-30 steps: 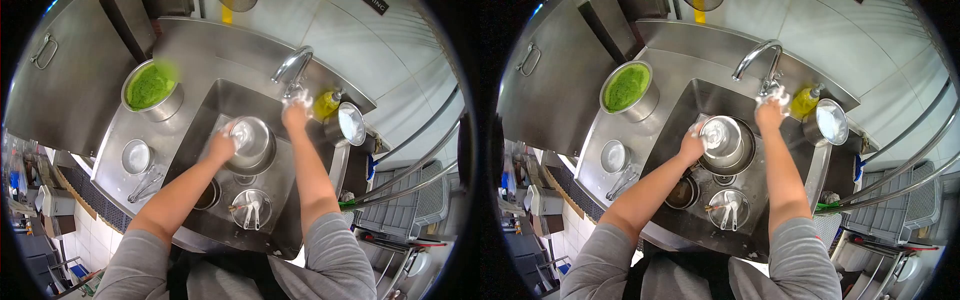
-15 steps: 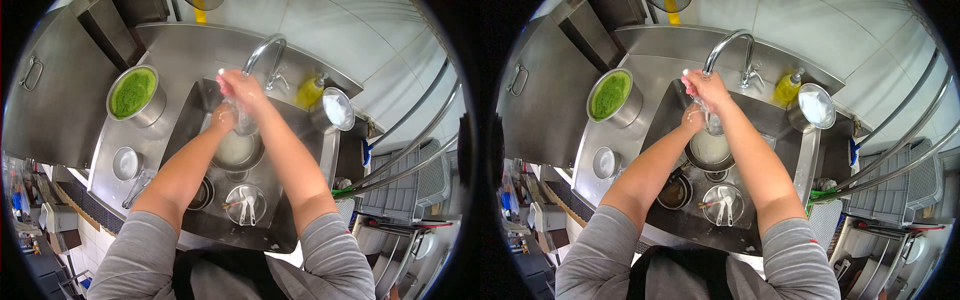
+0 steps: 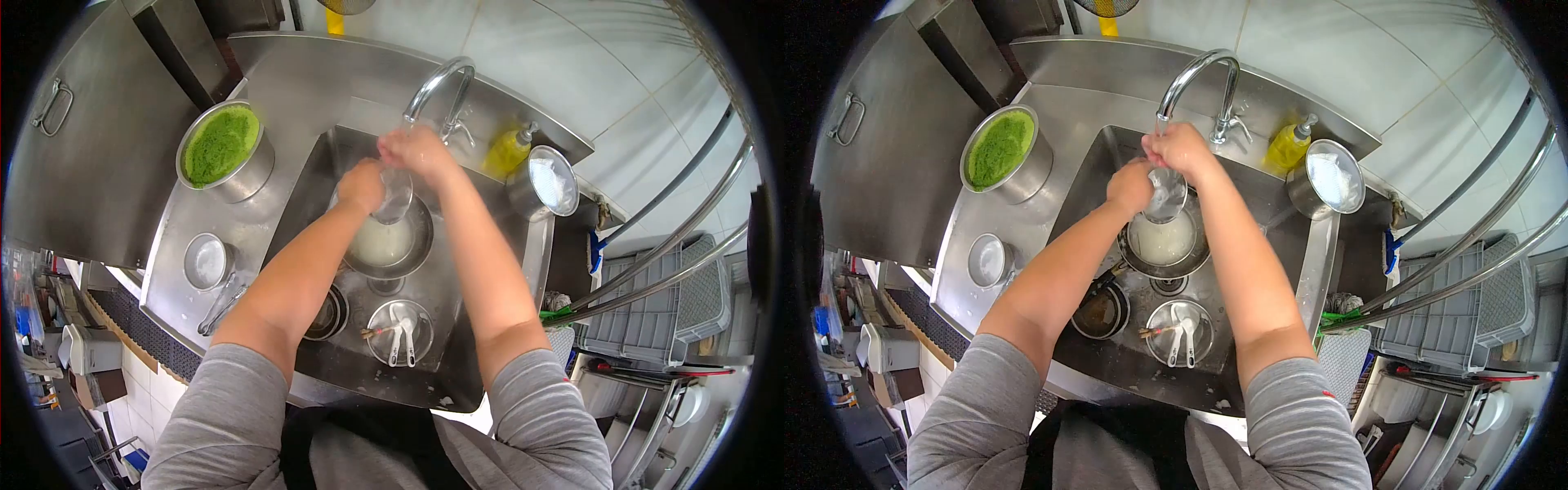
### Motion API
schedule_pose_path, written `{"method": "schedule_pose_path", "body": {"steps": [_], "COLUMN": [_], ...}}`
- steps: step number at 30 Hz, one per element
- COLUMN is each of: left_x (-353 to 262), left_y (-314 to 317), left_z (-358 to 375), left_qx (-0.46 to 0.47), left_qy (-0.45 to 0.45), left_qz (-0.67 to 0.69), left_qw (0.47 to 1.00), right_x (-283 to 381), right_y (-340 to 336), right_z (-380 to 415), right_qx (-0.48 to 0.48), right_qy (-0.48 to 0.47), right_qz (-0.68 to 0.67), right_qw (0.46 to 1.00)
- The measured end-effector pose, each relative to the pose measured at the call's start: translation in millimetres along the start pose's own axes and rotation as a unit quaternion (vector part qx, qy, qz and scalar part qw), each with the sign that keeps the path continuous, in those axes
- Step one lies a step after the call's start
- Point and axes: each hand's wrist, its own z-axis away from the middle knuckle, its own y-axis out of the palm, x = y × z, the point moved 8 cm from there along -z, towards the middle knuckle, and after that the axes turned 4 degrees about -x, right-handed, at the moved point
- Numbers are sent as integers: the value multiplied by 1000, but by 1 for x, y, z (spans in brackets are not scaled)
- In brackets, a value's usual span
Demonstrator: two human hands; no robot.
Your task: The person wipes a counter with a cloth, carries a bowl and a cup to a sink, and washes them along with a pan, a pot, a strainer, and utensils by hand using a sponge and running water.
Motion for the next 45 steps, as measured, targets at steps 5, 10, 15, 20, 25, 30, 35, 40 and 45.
{"method": "schedule_pose_path", "body": {"steps": [5,10,15,20,25,30,35,40,45], "left_x": [-29,-55,-50,24,17,35,43,21,26], "left_y": [-11,-34,-47,13,39,68,44,-41,-39], "left_z": [27,61,19,-7,42,43,43,26,36], "left_qx": [-98,-144,-215,245,240,43,-59,-189,-246], "left_qy": [38,223,270,-122,-254,-277,-353,-52,42], "left_qz": [50,-26,-110,424,801,849,767,354,355], "left_qw": [993,964,932,863,487,448,532,914,901], "right_x": [-79,-131,-75,-20,-8,32,18,-80,-93], "right_y": [14,10,-6,-24,-32,34,5,10,23], "right_z": [16,15,32,34,1,23,43,30,41], "right_qx": [-104,-173,-197,-227,-222,-74,-236,4,75], "right_qy": [104,115,15,-28,-55,-341,-285,153,216], "right_qz": [-102,-389,-155,65,149,312,257,-409,-441], "right_qw": [984,898,968,971,962,884,893,900,868]}}
